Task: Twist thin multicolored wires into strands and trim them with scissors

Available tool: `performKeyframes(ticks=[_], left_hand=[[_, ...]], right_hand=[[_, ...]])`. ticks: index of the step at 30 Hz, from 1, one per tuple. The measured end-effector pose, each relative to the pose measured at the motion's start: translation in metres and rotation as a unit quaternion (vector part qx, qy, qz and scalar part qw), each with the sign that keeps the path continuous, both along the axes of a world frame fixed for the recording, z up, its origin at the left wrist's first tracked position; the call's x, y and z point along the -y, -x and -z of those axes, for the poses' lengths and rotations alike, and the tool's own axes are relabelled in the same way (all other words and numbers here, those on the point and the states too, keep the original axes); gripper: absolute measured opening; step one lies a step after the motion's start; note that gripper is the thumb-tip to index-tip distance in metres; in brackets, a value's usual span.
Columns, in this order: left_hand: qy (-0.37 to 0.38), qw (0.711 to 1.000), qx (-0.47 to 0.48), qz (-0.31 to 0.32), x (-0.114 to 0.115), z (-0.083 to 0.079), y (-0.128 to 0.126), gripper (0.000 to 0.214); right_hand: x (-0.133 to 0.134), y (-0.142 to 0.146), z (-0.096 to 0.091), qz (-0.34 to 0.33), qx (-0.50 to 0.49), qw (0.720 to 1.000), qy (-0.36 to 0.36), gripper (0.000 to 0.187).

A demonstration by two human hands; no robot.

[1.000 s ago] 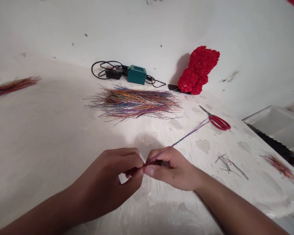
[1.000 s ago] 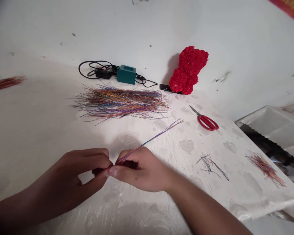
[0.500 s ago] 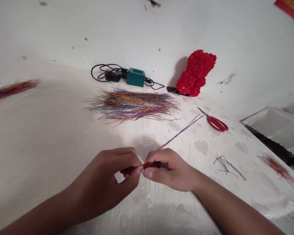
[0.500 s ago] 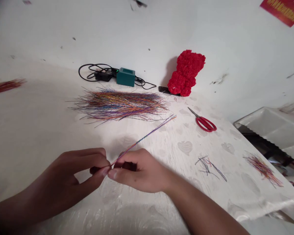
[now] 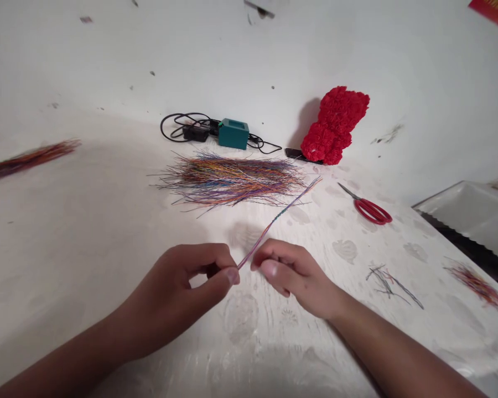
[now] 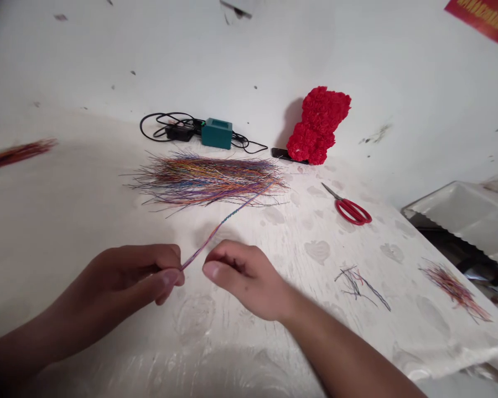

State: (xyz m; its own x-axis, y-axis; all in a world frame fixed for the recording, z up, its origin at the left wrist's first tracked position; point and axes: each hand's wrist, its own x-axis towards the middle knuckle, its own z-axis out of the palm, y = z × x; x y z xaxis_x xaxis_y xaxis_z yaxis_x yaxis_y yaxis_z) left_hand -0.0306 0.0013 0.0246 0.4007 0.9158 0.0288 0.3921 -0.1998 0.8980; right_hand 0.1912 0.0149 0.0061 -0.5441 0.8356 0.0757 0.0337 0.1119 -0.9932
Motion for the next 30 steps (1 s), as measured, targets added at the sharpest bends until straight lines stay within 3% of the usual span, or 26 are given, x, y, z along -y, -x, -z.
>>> performKeyframes(ticks=[6,11,16,22,25,30], left_hand=[[0.102,0.988,0.102,0.045,-0.006,-0.001,0.007,0.026],[0.165,0.975,0.111,0.099,-0.007,0.002,0.008,0.023],[0.184,0.972,0.098,0.112,-0.008,0.001,0.006,0.023],[0.101,0.991,0.058,0.066,-0.01,-0.003,0.009,0.037],[0.07,0.996,0.028,0.047,-0.009,-0.006,0.007,0.041],[0.08,0.994,-0.026,0.072,-0.003,-0.011,-0.002,0.034]], right_hand=[[-0.008,-0.001,0.006,0.082,-0.123,0.988,0.036,0.029],[-0.011,-0.002,0.006,0.091,-0.188,0.975,0.073,0.029],[-0.008,-0.004,0.005,0.11,-0.157,0.978,0.076,0.033],[-0.007,-0.003,0.004,0.131,-0.116,0.983,0.051,0.04],[-0.005,-0.002,0.002,0.1,-0.052,0.993,0.045,0.041],[0.001,0.0,-0.001,0.005,0.035,0.999,-0.01,0.036]])
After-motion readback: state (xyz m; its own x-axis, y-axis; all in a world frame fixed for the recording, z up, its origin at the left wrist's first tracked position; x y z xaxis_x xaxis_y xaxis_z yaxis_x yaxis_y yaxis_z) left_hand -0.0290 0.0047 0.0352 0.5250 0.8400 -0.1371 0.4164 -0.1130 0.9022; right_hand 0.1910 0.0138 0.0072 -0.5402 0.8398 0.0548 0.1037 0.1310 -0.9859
